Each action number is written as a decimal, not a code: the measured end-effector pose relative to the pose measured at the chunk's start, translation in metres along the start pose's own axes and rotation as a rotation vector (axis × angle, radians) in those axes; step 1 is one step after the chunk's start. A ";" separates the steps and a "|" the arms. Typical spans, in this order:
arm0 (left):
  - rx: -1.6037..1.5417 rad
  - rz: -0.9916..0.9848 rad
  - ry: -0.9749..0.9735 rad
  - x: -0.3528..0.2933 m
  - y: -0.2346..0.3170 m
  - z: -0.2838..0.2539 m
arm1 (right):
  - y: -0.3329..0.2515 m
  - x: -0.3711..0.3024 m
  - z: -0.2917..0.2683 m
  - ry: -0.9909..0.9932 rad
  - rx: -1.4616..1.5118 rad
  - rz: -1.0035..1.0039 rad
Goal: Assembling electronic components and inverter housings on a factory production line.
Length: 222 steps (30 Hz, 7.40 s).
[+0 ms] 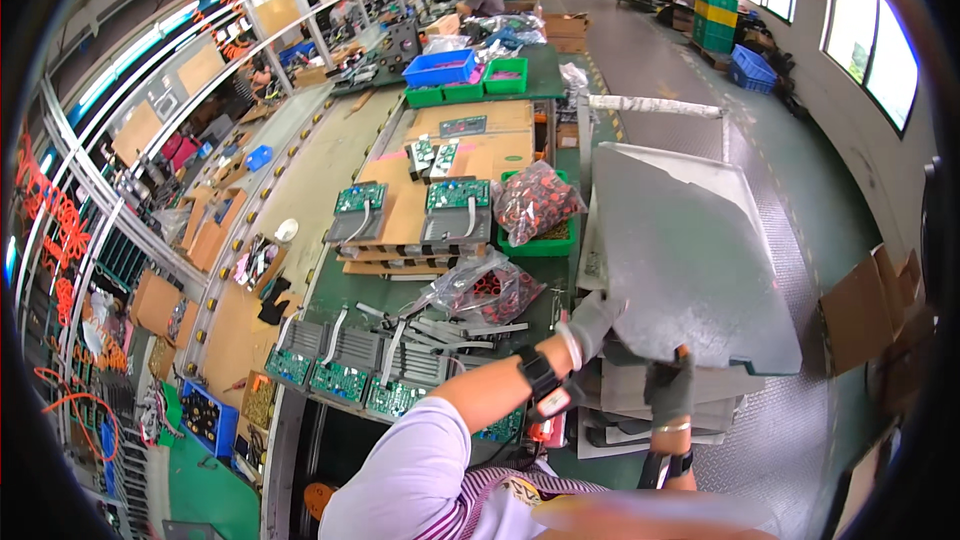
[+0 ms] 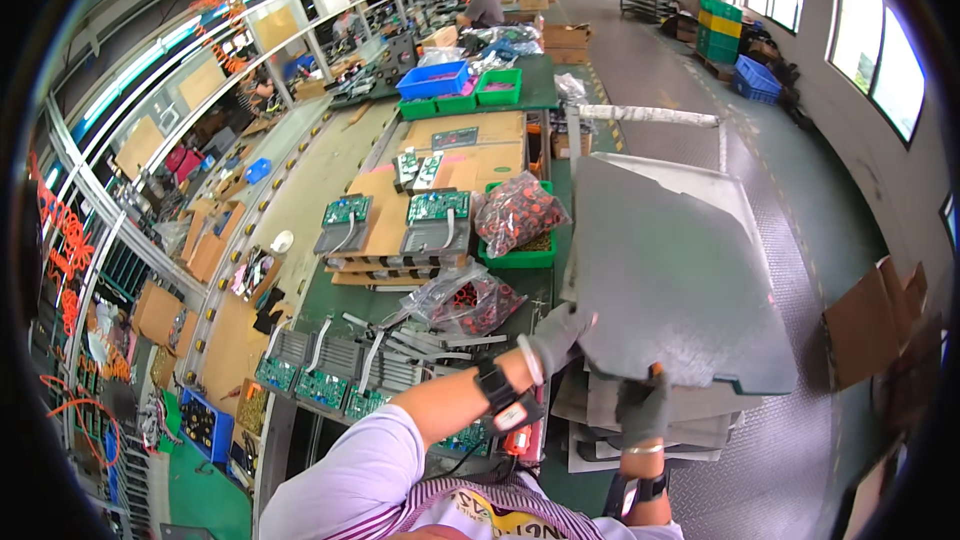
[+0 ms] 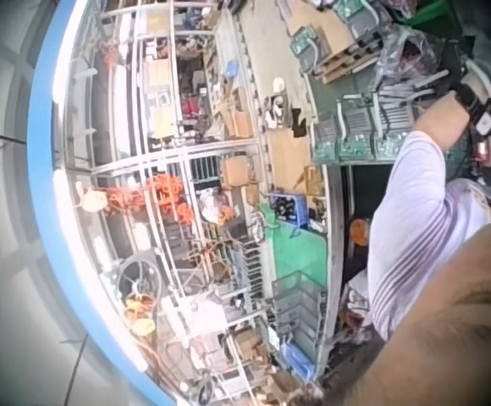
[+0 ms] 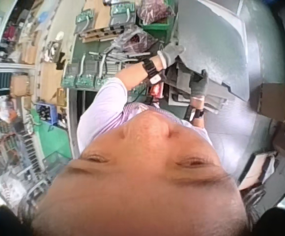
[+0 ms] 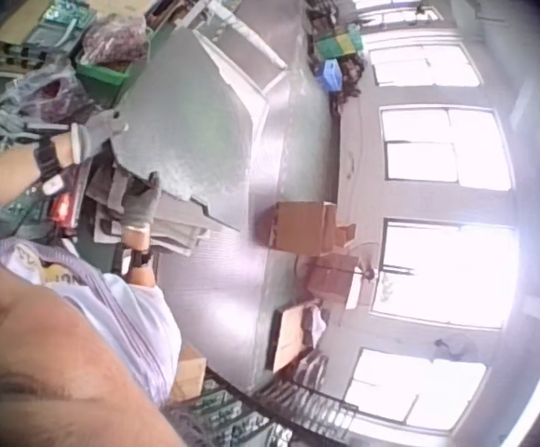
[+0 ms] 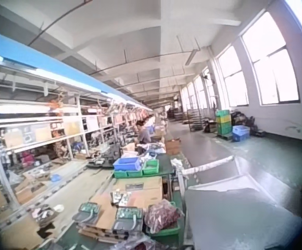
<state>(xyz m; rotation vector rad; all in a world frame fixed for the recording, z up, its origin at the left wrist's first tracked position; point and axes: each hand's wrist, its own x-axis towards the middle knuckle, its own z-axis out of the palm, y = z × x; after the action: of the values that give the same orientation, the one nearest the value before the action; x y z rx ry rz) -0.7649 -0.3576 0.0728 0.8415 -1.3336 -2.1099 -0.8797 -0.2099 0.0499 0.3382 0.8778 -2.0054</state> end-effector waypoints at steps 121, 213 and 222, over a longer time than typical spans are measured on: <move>-0.108 -0.388 0.315 -0.103 0.140 -0.582 | 0.306 0.157 0.302 0.037 -2.289 -0.720; -0.623 0.199 1.393 -0.738 0.024 -0.685 | 1.130 -0.169 0.422 -0.858 -1.507 0.731; -0.597 0.192 1.648 -0.752 -0.003 -0.612 | 1.145 -0.149 0.393 -0.988 -1.481 0.725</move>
<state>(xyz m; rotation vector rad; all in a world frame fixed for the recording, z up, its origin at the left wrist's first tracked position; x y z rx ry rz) 0.1920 -0.2059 0.0445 1.4694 0.1042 -0.8536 0.1810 -0.7899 -0.1086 -0.9555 1.0607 -0.3493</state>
